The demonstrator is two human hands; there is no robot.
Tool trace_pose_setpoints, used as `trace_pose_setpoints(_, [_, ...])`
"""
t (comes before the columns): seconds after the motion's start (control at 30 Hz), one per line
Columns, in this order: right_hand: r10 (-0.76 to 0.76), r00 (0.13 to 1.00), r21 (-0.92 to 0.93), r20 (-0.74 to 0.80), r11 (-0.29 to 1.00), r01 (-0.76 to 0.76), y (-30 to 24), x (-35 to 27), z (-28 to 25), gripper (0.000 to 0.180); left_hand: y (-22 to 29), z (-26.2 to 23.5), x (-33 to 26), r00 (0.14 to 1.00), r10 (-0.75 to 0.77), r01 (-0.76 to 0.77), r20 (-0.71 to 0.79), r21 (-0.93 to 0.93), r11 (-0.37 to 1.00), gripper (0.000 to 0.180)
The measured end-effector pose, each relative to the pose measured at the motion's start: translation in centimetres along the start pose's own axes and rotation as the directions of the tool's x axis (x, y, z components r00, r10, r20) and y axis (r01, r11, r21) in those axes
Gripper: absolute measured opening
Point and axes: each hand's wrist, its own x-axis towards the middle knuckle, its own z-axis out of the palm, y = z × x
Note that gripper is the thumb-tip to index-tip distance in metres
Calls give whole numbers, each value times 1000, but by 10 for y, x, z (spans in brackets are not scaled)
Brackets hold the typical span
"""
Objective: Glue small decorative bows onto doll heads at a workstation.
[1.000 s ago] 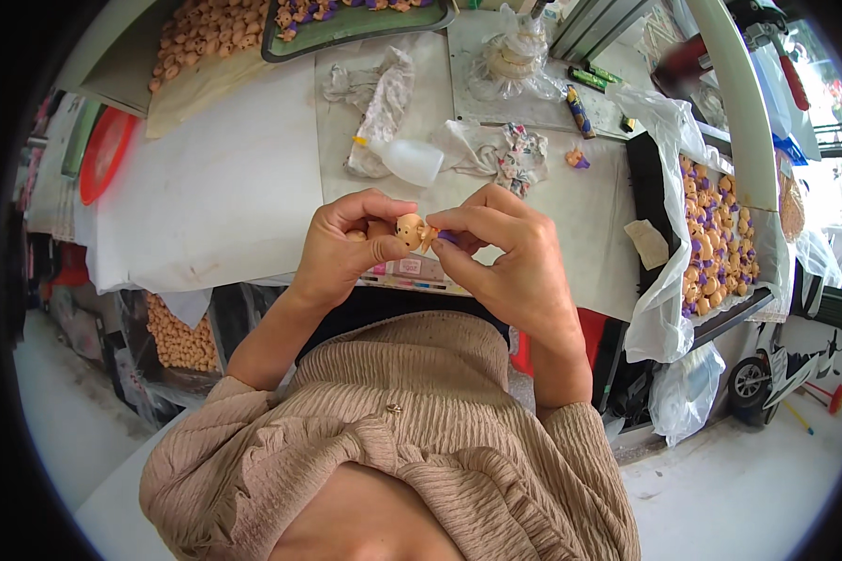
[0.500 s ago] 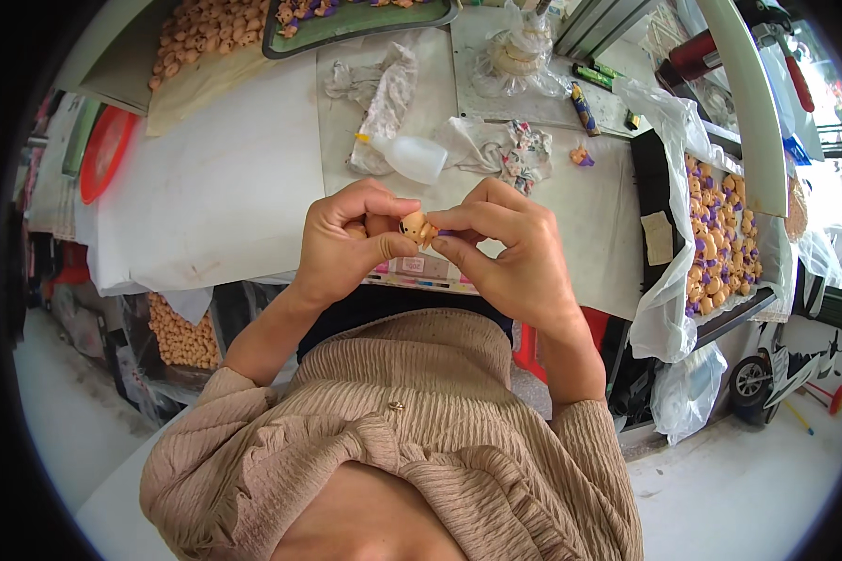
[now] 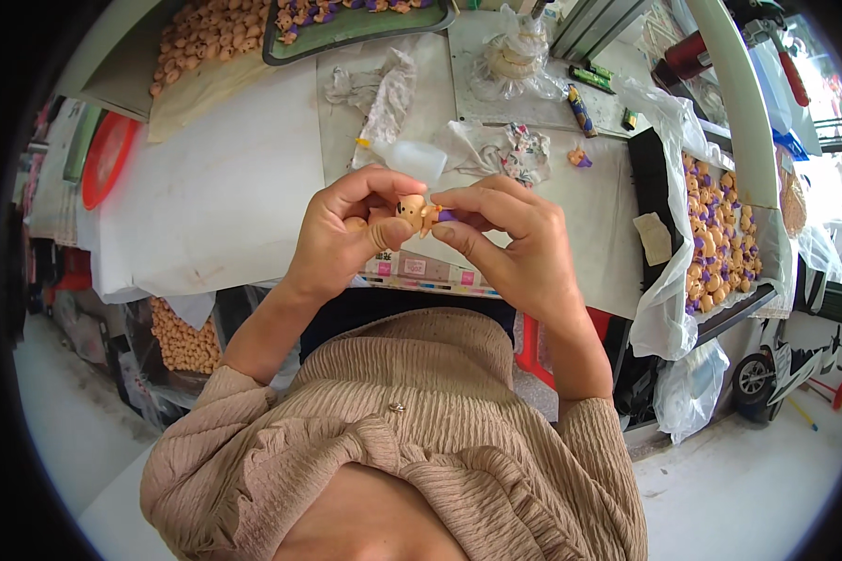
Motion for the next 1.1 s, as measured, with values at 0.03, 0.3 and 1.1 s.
trace_pose_setpoints(0.03, [-31, 999, -66, -8, 997, 31, -2, 0, 0, 23, 3, -2, 0, 997, -80, 79, 8, 27, 996, 31])
trace_pose_setpoints(0.3, [-95, 980, -458, 177, 873, 167, 0, -8, 9, 20, -5, -11, -8, 967, -231, 250, 110, -216, 944, 27])
trace_pose_setpoints(1.1, [-115, 976, -421, 184, 888, 184, -6, 15, -6, 25, 13, -6, -13, 955, -297, 295, 27, -225, 929, 28])
